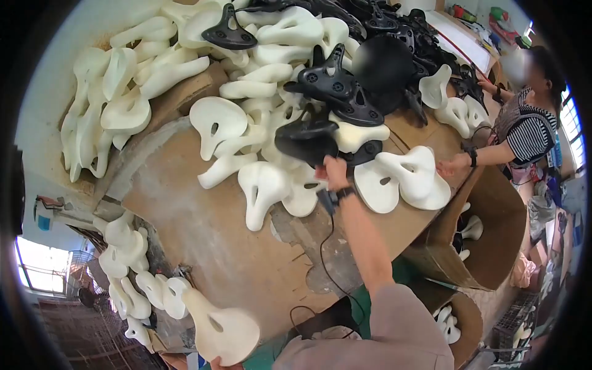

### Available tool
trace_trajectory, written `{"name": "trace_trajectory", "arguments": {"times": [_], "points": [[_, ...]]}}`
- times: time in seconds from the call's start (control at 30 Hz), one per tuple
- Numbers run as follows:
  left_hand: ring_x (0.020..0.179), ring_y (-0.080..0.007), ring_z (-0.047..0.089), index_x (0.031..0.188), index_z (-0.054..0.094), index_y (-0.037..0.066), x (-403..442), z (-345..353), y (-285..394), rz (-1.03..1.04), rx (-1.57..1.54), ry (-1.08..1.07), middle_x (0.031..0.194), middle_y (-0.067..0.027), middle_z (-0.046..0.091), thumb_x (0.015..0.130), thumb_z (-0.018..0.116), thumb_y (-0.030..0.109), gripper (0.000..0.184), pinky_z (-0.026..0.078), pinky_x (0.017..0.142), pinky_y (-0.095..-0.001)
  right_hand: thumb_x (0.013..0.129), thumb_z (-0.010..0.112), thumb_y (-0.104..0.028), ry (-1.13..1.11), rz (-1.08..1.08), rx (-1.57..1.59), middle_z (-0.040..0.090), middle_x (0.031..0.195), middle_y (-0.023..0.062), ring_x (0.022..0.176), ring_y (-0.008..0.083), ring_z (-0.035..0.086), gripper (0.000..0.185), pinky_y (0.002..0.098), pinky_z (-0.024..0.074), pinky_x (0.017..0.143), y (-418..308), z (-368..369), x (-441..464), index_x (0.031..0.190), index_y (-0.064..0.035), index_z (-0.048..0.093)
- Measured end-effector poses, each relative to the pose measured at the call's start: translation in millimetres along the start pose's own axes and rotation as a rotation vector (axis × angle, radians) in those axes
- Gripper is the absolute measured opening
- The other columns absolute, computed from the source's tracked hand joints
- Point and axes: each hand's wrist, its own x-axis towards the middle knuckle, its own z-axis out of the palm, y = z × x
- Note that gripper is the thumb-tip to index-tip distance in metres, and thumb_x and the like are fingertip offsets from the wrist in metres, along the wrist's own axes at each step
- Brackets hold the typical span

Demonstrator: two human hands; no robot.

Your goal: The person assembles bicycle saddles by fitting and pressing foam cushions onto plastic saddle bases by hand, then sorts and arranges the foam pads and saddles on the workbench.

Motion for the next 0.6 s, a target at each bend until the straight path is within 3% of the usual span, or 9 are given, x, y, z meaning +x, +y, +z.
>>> {"name": "trace_trajectory", "arguments": {"times": [0.1,0.13,0.17,0.3,0.37,0.43,0.6], "points": [[0.127,-0.0368,0.054,0.146,0.042,-0.001,18,8,-2,-0.008,0.136,-0.128,0.14,-0.0211,0.055,0.086,0.059,0.011,0.063,0.046,0.108,-0.0512,0.087,0.055,-0.015,-0.11,0.173,0.084,0.066,0.074,0.0118,0.056,0.0223,0.062,0.021,0.0363,0.0571,0.057,21,-13,-91,0.088,0.0031,0.065],[0.131,-0.0349,0.052,0.148,0.039,0.001,45,-8,-11,-0.032,0.039,-0.293,0.146,-0.0174,0.049,0.084,0.054,0.013,0.067,0.045,0.107,-0.052,0.087,0.055,-0.017,-0.141,0.218,0.133,0.065,0.072,0.0104,0.056,0.0216,0.061,0.021,0.0349,0.0562,0.058,30,-18,-117,0.088,0.0018,0.064],[0.128,-0.035,0.054,0.148,0.04,0.002,49,-3,-10,-0.022,0.103,-0.314,0.145,-0.0166,0.05,0.086,0.055,0.014,0.065,0.046,0.105,-0.0516,0.088,0.054,-0.019,-0.186,0.266,0.193,0.064,0.072,0.0093,0.057,0.0206,0.06,0.02,0.0339,0.054,0.058,42,-25,-136,0.088,-0.0002,0.063],[0.125,-0.0323,0.057,0.146,0.041,-0.001,66,34,-4,0.054,0.322,-0.441,0.143,-0.0156,0.053,0.092,0.058,0.016,0.06,0.043,0.108,-0.0471,0.086,0.05,-0.016,-0.115,0.475,0.423,0.062,0.08,0.0103,0.064,0.0208,0.053,0.022,0.0334,0.0462,0.058,74,-39,-228,0.098,0.0001,0.06],[0.126,-0.0312,0.056,0.146,0.042,0.0,79,38,-2,0.014,0.277,-0.451,0.141,-0.0155,0.054,0.093,0.059,0.017,0.058,0.044,0.108,-0.0473,0.084,0.05,-0.015,-0.083,0.514,0.467,0.06,0.081,0.0106,0.065,0.0213,0.051,0.023,0.0331,0.0444,0.059,88,-49,-258,0.099,0.0006,0.058],[0.126,-0.0301,0.056,0.145,0.043,0.0,89,37,-1,-0.033,0.239,-0.458,0.14,-0.0154,0.056,0.095,0.059,0.017,0.056,0.045,0.107,-0.0475,0.082,0.048,-0.012,-0.323,0.598,0.731,0.058,0.081,0.0116,0.066,0.022,0.049,0.023,0.0334,0.0429,0.06,94,-60,-285,0.099,0.0013,0.056],[0.126,-0.0292,0.056,0.143,0.045,-0.001,89,53,2,-0.075,0.138,-0.509,0.138,-0.0133,0.058,0.095,0.059,0.014,0.052,0.044,0.108,-0.0465,0.085,0.048,-0.011,-0.231,0.479,0.376,0.061,0.08,0.0123,0.064,0.0238,0.053,0.022,0.0375,0.0445,0.058,61,-32,-370,0.099,0.0024,0.058]]}}
